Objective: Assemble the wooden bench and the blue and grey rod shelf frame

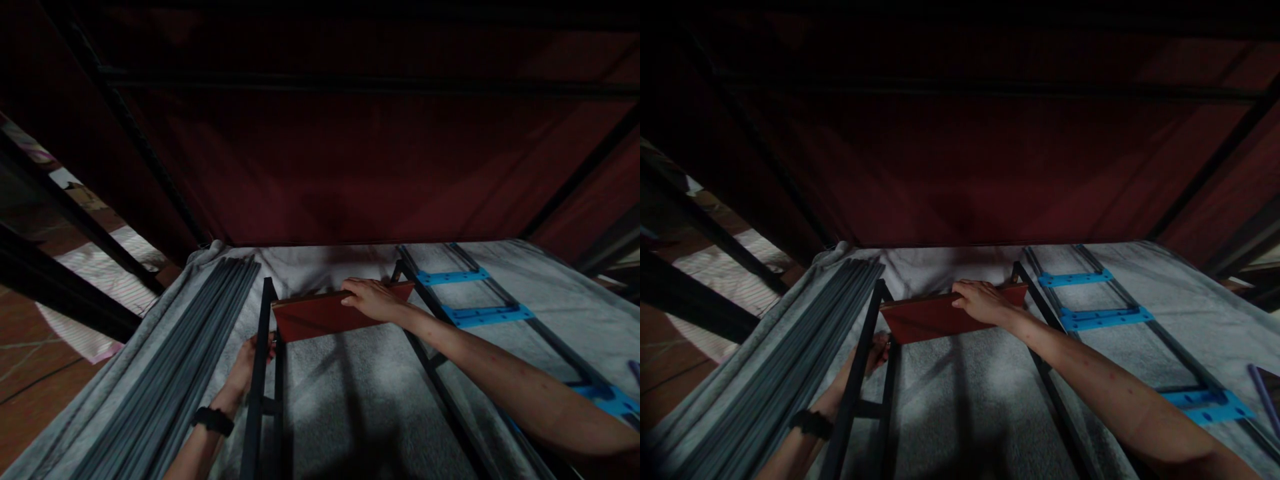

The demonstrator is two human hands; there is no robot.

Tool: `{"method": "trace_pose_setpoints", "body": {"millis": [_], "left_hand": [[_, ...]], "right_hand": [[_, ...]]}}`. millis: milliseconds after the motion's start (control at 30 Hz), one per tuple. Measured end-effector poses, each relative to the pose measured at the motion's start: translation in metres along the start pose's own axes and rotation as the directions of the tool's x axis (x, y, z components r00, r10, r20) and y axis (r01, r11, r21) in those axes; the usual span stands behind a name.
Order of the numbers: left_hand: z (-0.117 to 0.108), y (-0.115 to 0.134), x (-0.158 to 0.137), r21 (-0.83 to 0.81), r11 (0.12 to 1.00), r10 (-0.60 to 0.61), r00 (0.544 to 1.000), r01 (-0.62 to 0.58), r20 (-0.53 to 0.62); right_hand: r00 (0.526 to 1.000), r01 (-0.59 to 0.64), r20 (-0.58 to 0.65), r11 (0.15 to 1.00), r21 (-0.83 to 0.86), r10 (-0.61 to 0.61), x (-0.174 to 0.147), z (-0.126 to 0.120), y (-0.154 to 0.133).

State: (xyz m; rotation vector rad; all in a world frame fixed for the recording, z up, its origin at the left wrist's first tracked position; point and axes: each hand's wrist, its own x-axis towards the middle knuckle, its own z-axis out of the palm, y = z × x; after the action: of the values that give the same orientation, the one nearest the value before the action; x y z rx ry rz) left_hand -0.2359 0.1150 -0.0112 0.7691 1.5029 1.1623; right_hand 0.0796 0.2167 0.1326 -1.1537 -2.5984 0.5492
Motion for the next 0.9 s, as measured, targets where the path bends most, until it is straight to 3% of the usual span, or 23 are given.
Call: {"method": "trace_pose_setpoints", "body": {"millis": [200, 500, 733, 900], "left_hand": [[0.006, 0.001, -0.005, -0.081, 0.996, 0.039, 0.999, -0.041, -0.035], [0.007, -0.006, -0.002, 0.068, 0.975, 0.209, 0.977, -0.211, 0.041], [0.01, 0.024, -0.017, 0.146, 0.988, 0.04, 0.998, -0.047, 0.049], [0.013, 0.027, -0.018, 0.14, 0.988, 0.047, 0.995, -0.059, 0.086]], "right_hand": [[1.0, -0.017, 0.0, 1.0, 0.012, 0.017, 0.0, -0.001, 0.002], [0.999, -0.036, 0.013, 0.999, 0.026, 0.036, 0.0, -0.002, 0.003], [1.0, 0.015, 0.009, 1.0, 0.024, -0.015, 0.0, 0.001, 0.004], [1.0, 0.022, 0.014, 1.0, 0.015, -0.022, 0.002, 0.004, 0.005]]}}
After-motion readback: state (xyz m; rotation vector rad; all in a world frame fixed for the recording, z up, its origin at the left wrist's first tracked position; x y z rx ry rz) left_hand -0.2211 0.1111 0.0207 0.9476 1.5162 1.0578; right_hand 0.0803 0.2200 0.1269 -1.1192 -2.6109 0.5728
